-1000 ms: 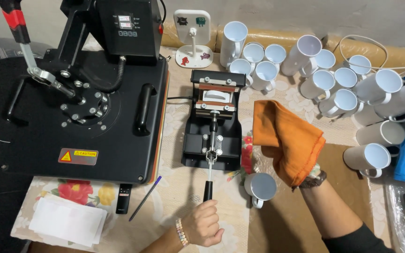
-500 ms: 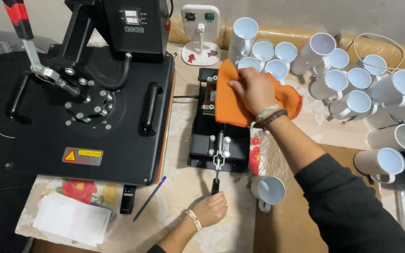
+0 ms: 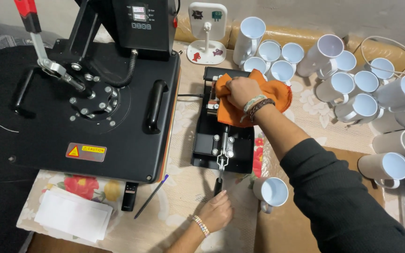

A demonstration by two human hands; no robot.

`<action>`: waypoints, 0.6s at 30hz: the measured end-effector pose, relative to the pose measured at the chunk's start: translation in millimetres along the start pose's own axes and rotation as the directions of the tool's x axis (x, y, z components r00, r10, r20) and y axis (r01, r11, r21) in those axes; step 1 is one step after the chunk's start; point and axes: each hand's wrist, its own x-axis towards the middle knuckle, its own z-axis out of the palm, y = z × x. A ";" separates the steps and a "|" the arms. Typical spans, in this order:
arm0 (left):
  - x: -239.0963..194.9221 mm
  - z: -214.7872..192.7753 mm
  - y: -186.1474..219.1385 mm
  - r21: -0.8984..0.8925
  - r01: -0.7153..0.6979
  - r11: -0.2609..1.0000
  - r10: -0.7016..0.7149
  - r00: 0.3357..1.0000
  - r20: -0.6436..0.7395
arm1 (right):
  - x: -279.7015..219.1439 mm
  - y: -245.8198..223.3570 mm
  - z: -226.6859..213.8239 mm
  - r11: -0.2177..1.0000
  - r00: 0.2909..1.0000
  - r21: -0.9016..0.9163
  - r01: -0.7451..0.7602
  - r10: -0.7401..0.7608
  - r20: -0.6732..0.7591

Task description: Cleaning a ceramic mug and wrapping it with transfer paper before placing it into a heat press machine.

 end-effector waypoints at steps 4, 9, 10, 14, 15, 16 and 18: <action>3.6 -8.1 1.7 -0.064 0.027 0.998 -0.029 0.999 -0.042 | -13.9 13.4 -2.7 1.000 0.999 -0.016 -0.020 0.021 0.025; 7.8 -19.9 3.2 -0.095 0.042 0.995 -0.055 0.990 -0.129 | -52.6 40.0 -12.2 0.998 0.995 -0.025 -0.061 0.063 0.075; 7.1 -20.0 3.5 -0.084 0.056 0.995 -0.064 0.994 -0.085 | -61.8 47.1 -10.1 0.997 0.996 -0.004 -0.076 0.076 0.052; 7.5 -22.4 6.4 -0.098 0.093 0.991 -0.096 0.995 -0.022 | -103.9 74.9 -4.6 0.983 0.981 -0.019 -0.184 0.185 0.063; 8.0 -21.5 6.4 -0.098 0.087 0.991 -0.089 0.996 -0.022 | -115.2 82.9 -3.0 0.982 0.980 -0.019 -0.190 0.191 0.061; 7.9 -20.7 7.5 -0.090 0.097 0.991 -0.100 0.995 -0.021 | -128.1 90.6 -0.8 0.976 0.974 0.007 -0.217 0.216 0.060; 7.4 -18.1 8.7 -0.083 0.101 0.991 -0.103 0.995 -0.019 | -154.3 99.3 -2.8 0.967 0.967 0.034 -0.251 0.249 0.059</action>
